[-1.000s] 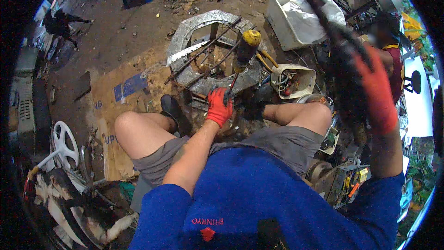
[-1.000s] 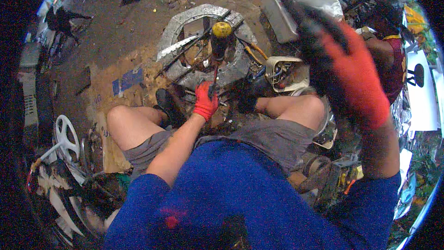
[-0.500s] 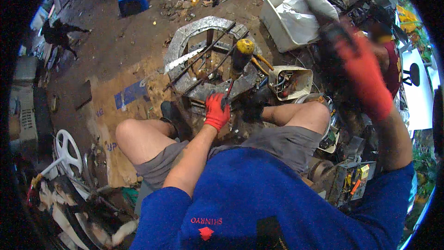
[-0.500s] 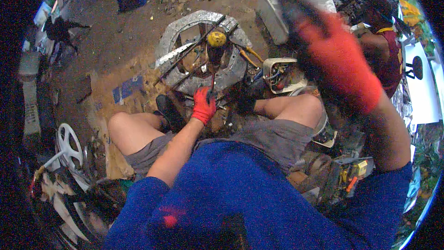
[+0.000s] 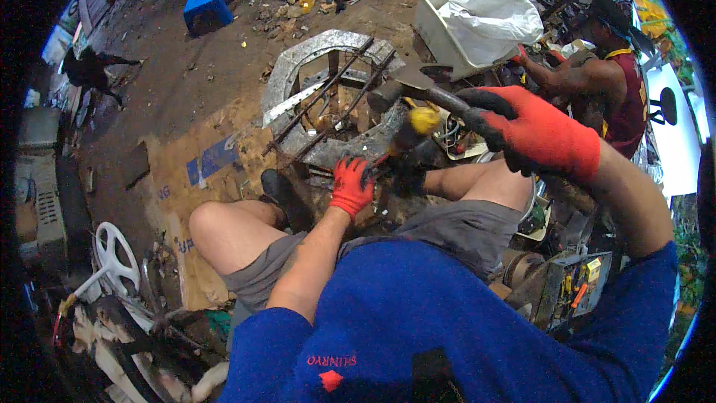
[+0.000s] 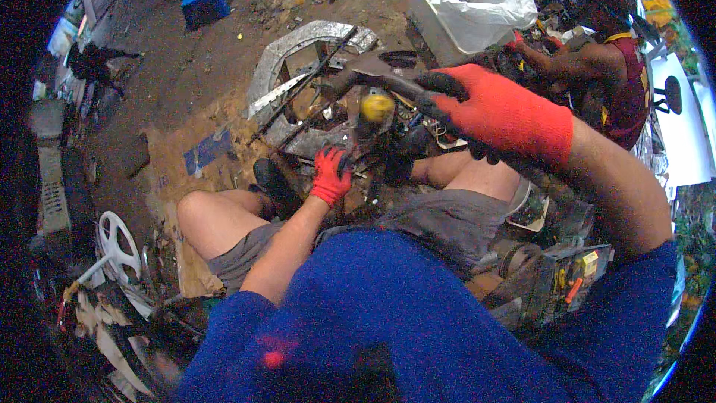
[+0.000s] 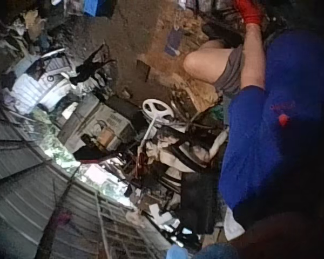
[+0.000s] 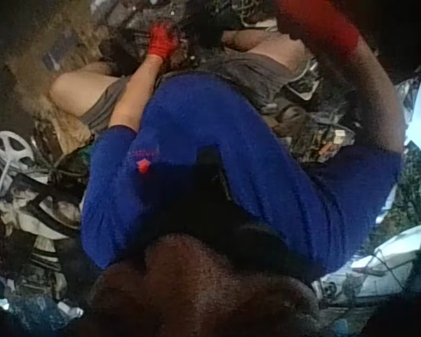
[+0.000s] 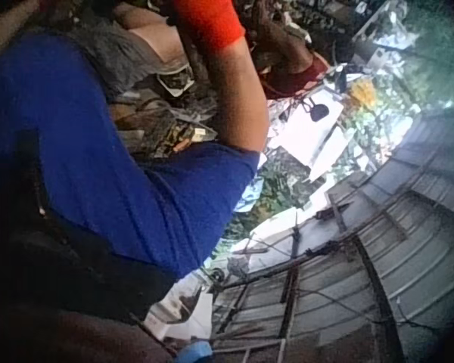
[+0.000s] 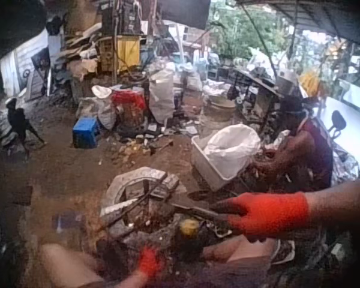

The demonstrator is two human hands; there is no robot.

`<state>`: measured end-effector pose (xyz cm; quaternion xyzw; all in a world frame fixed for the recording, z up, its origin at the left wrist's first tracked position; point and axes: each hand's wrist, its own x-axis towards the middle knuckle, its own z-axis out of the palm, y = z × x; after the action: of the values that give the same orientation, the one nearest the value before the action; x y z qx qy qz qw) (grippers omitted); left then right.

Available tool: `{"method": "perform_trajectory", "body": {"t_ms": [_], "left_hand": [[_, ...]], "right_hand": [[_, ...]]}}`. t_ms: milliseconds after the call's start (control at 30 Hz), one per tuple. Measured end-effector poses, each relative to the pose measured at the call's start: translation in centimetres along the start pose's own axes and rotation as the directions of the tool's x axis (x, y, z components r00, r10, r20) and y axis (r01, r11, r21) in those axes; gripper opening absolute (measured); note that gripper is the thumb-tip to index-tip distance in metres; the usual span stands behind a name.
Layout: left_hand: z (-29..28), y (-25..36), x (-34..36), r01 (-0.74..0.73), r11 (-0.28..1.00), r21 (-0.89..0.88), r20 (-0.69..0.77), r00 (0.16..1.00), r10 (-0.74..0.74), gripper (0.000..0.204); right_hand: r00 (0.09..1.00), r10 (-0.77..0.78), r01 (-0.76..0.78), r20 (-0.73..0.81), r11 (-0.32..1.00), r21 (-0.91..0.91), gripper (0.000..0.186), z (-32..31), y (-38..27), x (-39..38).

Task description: The person sits on the ground and uses a hammer and chisel to strike and separate a small metal component from a larger assembly. They repeatedly position the chisel and strike it with the hammer, then use pliers to pull and remove the separated piece.

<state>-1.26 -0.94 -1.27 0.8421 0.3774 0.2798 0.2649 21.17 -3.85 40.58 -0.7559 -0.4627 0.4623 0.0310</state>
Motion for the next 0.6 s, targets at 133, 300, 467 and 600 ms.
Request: {"method": "perform_trajectory", "body": {"t_ms": [133,300,467,600], "left_hand": [[0.2,0.3,0.2,0.021,0.999,-0.033,-0.062,0.998,-0.023,0.043],[0.0,-1.3,-0.3,0.076,0.986,-0.15,-0.09,0.992,-0.09,0.043],[0.6,-3.0,-1.3,0.22,0.948,-0.228,-0.121,0.96,-0.252,0.042],[0.6,-3.8,-1.4,0.32,0.922,-0.217,-0.125,0.928,-0.351,0.044]], "right_hand": [[0.731,-0.44,0.473,-0.522,0.878,-0.077,0.041,-1.2,2.2,0.3],[0.468,-0.674,0.58,-0.572,0.723,-0.376,0.041,-3.0,6.1,0.4],[0.799,-0.329,0.537,-0.504,0.769,0.348,0.039,2.2,8.5,2.0],[0.76,-0.357,0.552,-0.543,0.796,0.248,0.035,6.7,11.5,4.3]]}}
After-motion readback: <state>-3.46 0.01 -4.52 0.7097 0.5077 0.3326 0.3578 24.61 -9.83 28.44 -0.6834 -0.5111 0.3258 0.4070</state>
